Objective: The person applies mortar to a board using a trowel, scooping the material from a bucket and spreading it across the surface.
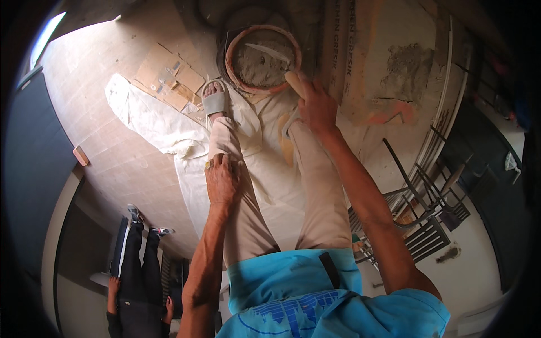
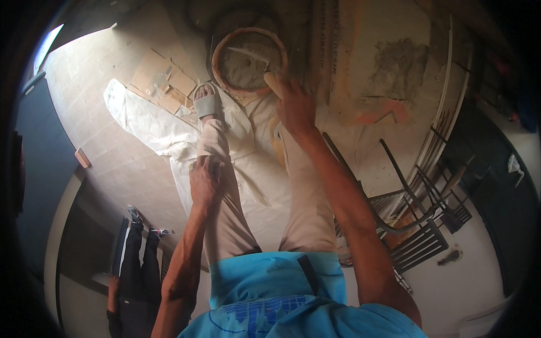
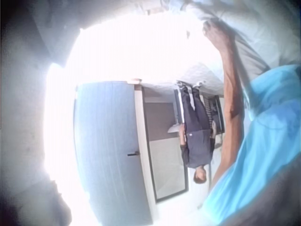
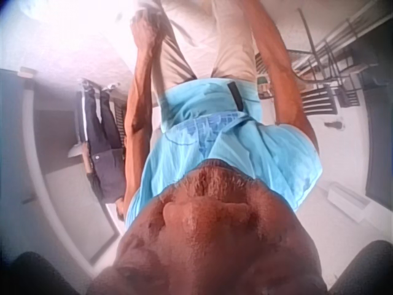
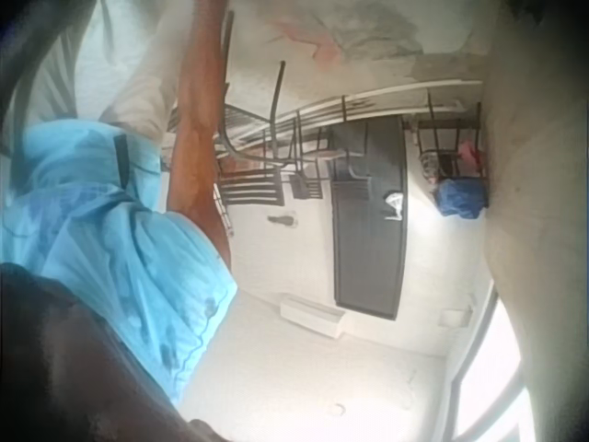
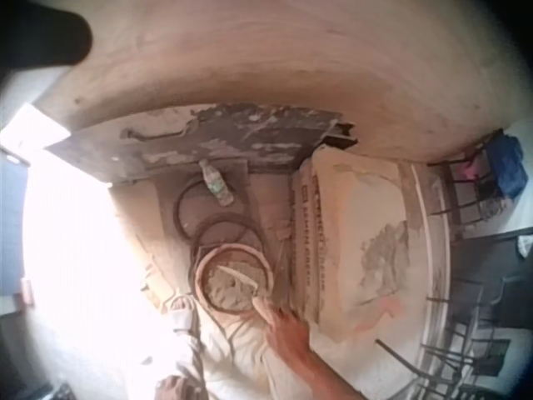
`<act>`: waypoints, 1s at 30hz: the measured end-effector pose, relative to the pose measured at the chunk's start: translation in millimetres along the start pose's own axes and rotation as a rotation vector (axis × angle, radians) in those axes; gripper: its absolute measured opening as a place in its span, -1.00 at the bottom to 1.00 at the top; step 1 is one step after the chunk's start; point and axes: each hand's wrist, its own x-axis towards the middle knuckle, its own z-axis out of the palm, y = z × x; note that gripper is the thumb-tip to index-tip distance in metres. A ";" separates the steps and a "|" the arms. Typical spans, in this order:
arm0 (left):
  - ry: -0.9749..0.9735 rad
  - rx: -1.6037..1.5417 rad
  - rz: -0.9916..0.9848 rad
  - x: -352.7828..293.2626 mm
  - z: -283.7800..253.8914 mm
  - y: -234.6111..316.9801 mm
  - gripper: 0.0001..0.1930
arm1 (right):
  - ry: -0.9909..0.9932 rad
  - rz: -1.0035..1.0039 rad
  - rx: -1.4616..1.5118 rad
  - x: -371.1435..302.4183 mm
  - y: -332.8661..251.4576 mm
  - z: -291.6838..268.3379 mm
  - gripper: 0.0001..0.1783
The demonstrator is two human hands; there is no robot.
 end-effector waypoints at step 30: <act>-0.078 0.034 -0.022 -9.9 1.1 1.2 -0.60 | 0.160 -0.061 -0.023 22.8 22.5 108.9 -0.27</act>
